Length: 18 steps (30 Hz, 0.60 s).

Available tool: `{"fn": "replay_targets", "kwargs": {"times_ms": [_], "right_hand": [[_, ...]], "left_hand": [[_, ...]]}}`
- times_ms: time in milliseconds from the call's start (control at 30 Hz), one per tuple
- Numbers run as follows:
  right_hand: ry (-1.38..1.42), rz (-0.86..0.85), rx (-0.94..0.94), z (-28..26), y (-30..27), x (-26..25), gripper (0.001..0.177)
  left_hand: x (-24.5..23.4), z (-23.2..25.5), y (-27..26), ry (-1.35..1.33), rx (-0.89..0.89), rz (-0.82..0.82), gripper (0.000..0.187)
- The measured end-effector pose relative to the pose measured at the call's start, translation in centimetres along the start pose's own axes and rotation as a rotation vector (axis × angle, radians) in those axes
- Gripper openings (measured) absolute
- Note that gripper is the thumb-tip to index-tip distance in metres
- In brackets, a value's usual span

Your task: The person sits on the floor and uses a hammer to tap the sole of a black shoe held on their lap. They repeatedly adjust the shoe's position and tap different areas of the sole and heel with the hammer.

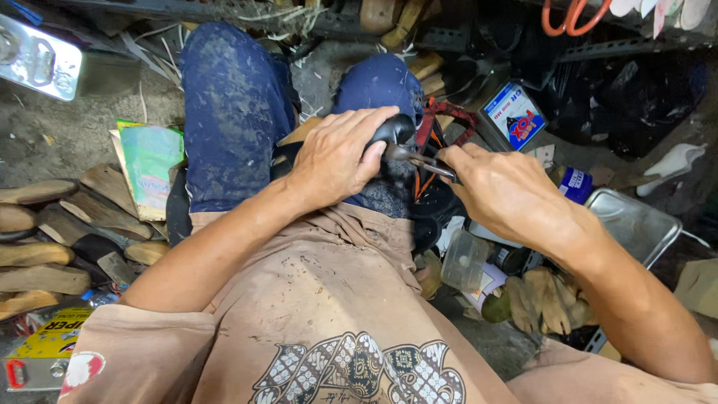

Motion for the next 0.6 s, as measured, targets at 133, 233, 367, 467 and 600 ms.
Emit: {"fn": "replay_targets", "kwargs": {"times_ms": [133, 233, 367, 467, 600], "right_hand": [[-0.235, 0.173, -0.065, 1.1, 0.2, 1.6, 0.034], [-0.379, 0.268, -0.093, 1.3, 0.2, 2.9, 0.046], [-0.508, 0.310, 0.035, 0.8, -0.8, 8.5, 0.055], [-0.377, 0.246, 0.109, -0.6, -0.8, 9.5, 0.029], [-0.365, 0.318, 0.077, -0.7, 0.2, 9.2, 0.032]], "left_hand": [[-0.6, -0.9, 0.4, -0.066, 0.043, 0.023, 0.042], [-1.0, -1.1, 0.3, -0.094, 0.059, 0.052, 0.039], [-0.3, -0.9, -0.1, -0.016, 0.084, 0.072, 0.041], [-0.4, -0.1, -0.2, -0.068, -0.012, -0.033, 0.044], [-0.6, -0.7, -0.2, -0.121, -0.099, -0.063, 0.042]]}}
Point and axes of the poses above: each hand's wrist, its own y-axis towards the middle knuckle, its own x-axis out of the palm, z = x × y, the point moved 5 cm from there along y, towards the middle knuckle, and after that the axes turned 4 degrees about z, right-handed, at the moved point
